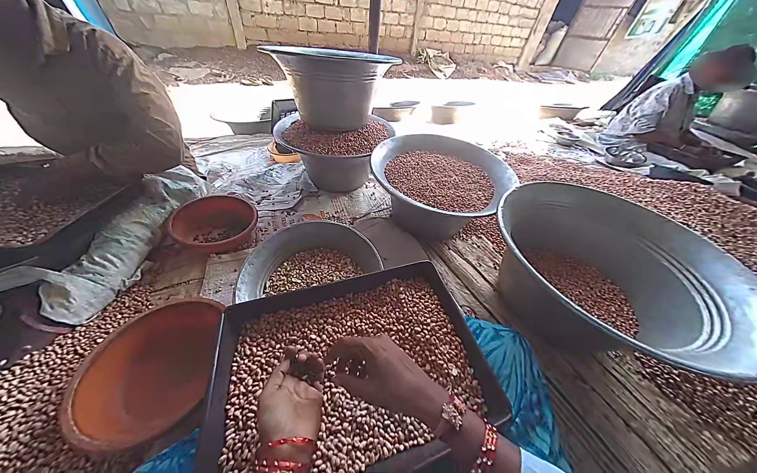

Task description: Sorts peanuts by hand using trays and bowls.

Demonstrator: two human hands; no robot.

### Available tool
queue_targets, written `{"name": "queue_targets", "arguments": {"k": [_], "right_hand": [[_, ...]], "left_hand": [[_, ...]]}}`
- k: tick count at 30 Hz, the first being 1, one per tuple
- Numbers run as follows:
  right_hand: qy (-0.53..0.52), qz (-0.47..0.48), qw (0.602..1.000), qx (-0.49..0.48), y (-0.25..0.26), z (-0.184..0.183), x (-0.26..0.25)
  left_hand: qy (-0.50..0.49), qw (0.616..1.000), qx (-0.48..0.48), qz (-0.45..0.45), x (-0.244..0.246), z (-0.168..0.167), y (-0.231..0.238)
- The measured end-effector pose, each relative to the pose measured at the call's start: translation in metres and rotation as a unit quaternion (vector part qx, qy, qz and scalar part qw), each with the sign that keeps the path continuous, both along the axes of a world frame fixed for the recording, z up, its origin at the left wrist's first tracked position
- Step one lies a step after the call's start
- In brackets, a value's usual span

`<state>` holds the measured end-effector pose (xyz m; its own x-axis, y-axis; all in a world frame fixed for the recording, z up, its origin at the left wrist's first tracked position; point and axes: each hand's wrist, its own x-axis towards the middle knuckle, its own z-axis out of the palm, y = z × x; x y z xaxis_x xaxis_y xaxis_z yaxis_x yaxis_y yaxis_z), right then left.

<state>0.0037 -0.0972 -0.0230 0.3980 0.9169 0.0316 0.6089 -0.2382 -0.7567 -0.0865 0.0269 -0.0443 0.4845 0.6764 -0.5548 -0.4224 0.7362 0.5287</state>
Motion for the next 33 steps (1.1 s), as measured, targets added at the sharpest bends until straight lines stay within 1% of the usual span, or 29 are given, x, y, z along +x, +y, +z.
{"name": "queue_targets", "arguments": {"k": [1, 2, 3, 4, 5, 6, 7, 8, 9, 10, 12, 13, 14, 15, 16, 17, 19, 22, 27, 29, 30, 31, 33], "right_hand": [[-0.003, -0.016, 1.000, 0.019, -0.004, 0.007, 0.007], [-0.035, -0.048, 0.998, -0.002, -0.010, 0.013, 0.015], [-0.077, -0.092, 0.991, -0.063, -0.016, 0.018, 0.023], [-0.110, -0.138, 0.971, -0.160, -0.019, 0.025, 0.028], [-0.127, -0.174, 0.941, -0.262, -0.020, 0.028, 0.031], [-0.126, -0.201, 0.910, -0.341, -0.019, 0.028, 0.030], [-0.111, -0.216, 0.888, -0.391, -0.016, 0.022, 0.027], [-0.098, -0.212, 0.880, -0.413, -0.012, 0.014, 0.022], [-0.085, -0.192, 0.888, -0.409, -0.007, 0.003, 0.013], [-0.073, -0.157, 0.908, -0.383, -0.004, -0.006, 0.004], [-0.049, -0.083, 0.952, -0.289, 0.000, -0.019, -0.001], [-0.040, -0.071, 0.972, -0.220, 0.002, -0.022, 0.004], [-0.052, -0.077, 0.982, -0.163, 0.004, -0.021, 0.011], [-0.084, -0.096, 0.983, -0.133, 0.006, -0.017, 0.020], [-0.124, -0.122, 0.977, -0.123, 0.006, -0.013, 0.030], [-0.158, -0.143, 0.968, -0.132, 0.007, -0.010, 0.040], [-0.197, -0.165, 0.955, -0.152, 0.008, -0.011, 0.061], [-0.207, -0.156, 0.950, -0.177, 0.013, -0.020, 0.075], [-0.203, -0.144, 0.947, -0.202, 0.019, -0.028, 0.078], [-0.197, -0.135, 0.948, -0.212, 0.021, -0.018, 0.075], [-0.181, -0.123, 0.954, -0.203, 0.022, -0.010, 0.071], [-0.150, -0.106, 0.968, -0.173, 0.023, -0.003, 0.067], [-0.057, -0.058, 0.993, -0.083, 0.027, 0.006, 0.058]], "left_hand": [[-0.002, 1.000, -0.003, -0.008, 0.000, 0.000, -0.001], [-0.006, 1.000, -0.007, -0.011, 0.000, 0.001, -0.002], [-0.012, 1.000, -0.011, -0.008, 0.000, 0.004, -0.002], [-0.019, 1.000, -0.014, 0.000, -0.001, 0.006, -0.002], [-0.030, 0.999, -0.015, 0.002, -0.002, 0.008, 0.000], [-0.039, 0.999, -0.014, 0.006, -0.002, 0.009, 0.002], [-0.046, 0.999, -0.012, 0.009, -0.003, 0.010, 0.004], [-0.048, 0.999, -0.007, 0.012, -0.004, 0.010, 0.006], [-0.050, 0.999, -0.005, 0.016, -0.004, 0.011, 0.007], [-0.048, 0.999, -0.004, 0.018, -0.004, 0.012, 0.007], [-0.042, 0.999, -0.005, 0.016, -0.004, 0.012, 0.006], [-0.040, 0.999, -0.005, 0.014, -0.004, 0.012, 0.006], [-0.039, 0.999, -0.005, 0.013, -0.004, 0.012, 0.006], [-0.037, 0.999, -0.003, 0.013, -0.005, 0.012, 0.007], [-0.036, 0.999, -0.004, 0.012, -0.006, 0.012, 0.007], [-0.036, 0.999, -0.004, 0.014, -0.006, 0.013, 0.007], [-0.042, 0.999, -0.003, 0.015, -0.005, 0.013, 0.007], [-0.045, 0.999, -0.010, 0.011, -0.004, 0.012, 0.009], [-0.048, 0.999, -0.015, 0.006, -0.005, 0.011, 0.010], [-0.043, 0.999, -0.009, 0.013, -0.004, 0.010, 0.011], [-0.035, 0.999, -0.004, 0.019, -0.004, 0.008, 0.011], [-0.022, 1.000, 0.000, 0.022, -0.003, 0.007, 0.011], [0.002, 1.000, -0.002, 0.021, -0.001, 0.007, 0.011]]}}
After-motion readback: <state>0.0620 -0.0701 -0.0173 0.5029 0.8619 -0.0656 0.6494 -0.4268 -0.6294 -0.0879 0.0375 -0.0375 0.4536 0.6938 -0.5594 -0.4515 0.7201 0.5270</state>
